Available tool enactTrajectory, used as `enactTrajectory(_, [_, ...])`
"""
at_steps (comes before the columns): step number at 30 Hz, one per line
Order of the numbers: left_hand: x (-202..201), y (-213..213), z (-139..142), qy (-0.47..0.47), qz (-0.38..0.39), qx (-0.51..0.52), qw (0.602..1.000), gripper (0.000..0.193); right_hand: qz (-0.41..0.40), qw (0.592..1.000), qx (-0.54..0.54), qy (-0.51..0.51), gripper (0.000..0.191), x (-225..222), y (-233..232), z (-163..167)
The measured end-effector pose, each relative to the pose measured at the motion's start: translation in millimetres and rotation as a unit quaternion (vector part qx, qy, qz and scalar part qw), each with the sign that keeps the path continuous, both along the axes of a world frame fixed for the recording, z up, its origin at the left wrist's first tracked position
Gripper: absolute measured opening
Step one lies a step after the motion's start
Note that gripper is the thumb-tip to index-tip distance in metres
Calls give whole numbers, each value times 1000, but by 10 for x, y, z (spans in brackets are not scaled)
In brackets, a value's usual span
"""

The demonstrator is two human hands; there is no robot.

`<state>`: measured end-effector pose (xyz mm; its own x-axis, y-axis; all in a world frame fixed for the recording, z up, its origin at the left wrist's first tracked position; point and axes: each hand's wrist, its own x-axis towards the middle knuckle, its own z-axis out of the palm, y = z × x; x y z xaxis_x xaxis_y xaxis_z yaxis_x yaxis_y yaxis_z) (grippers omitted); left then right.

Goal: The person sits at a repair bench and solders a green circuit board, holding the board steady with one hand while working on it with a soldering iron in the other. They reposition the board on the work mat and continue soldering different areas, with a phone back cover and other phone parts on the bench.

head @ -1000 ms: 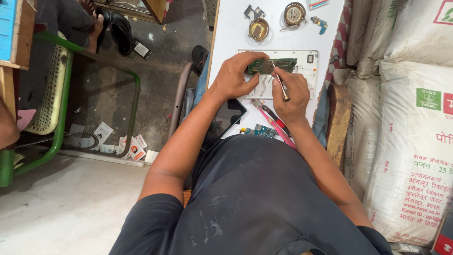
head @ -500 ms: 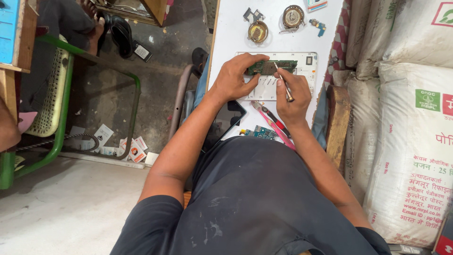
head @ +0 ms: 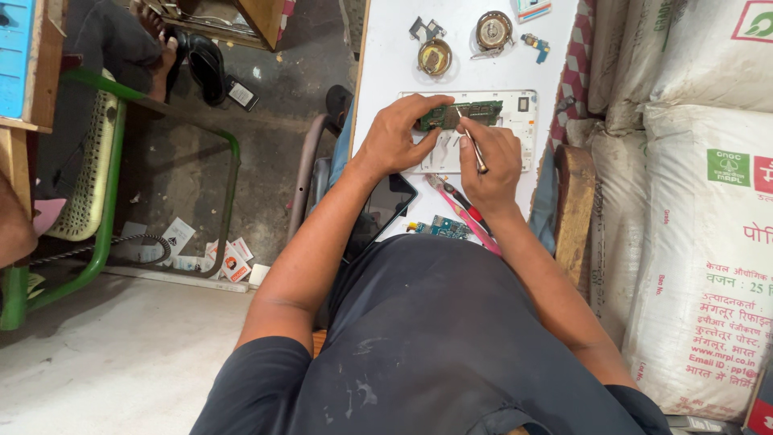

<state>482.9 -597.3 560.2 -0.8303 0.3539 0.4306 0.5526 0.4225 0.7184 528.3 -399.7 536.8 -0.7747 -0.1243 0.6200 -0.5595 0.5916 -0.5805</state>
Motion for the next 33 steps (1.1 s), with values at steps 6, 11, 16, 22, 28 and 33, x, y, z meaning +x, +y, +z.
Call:
enactTrajectory(6, [14, 2, -14, -7, 1, 0, 1000, 48, -37, 998, -36, -35, 24, -2, 13, -8])
enactTrajectory(11, [18, 11, -18, 18, -4, 7, 1000, 48, -13, 1000, -3, 5, 24, 21, 3, 12])
enactTrajectory(16, [15, 26, -1, -5, 1, 1, 1000, 48, -8, 1000, -1, -19, 23, 18, -16, 30])
enactTrajectory(22, [10, 22, -11, -2, -7, -6, 1000, 46, -27, 991, -111, -76, 22, 19, 17, -7])
enactTrajectory(28, [17, 25, -5, 13, -5, 2, 1000, 46, -14, 994, -94, -47, 22, 20, 10, 18])
enactTrajectory(33, [11, 27, 9, -1, -6, -3, 1000, 46, -14, 996, -82, -37, 23, 0, -33, 68])
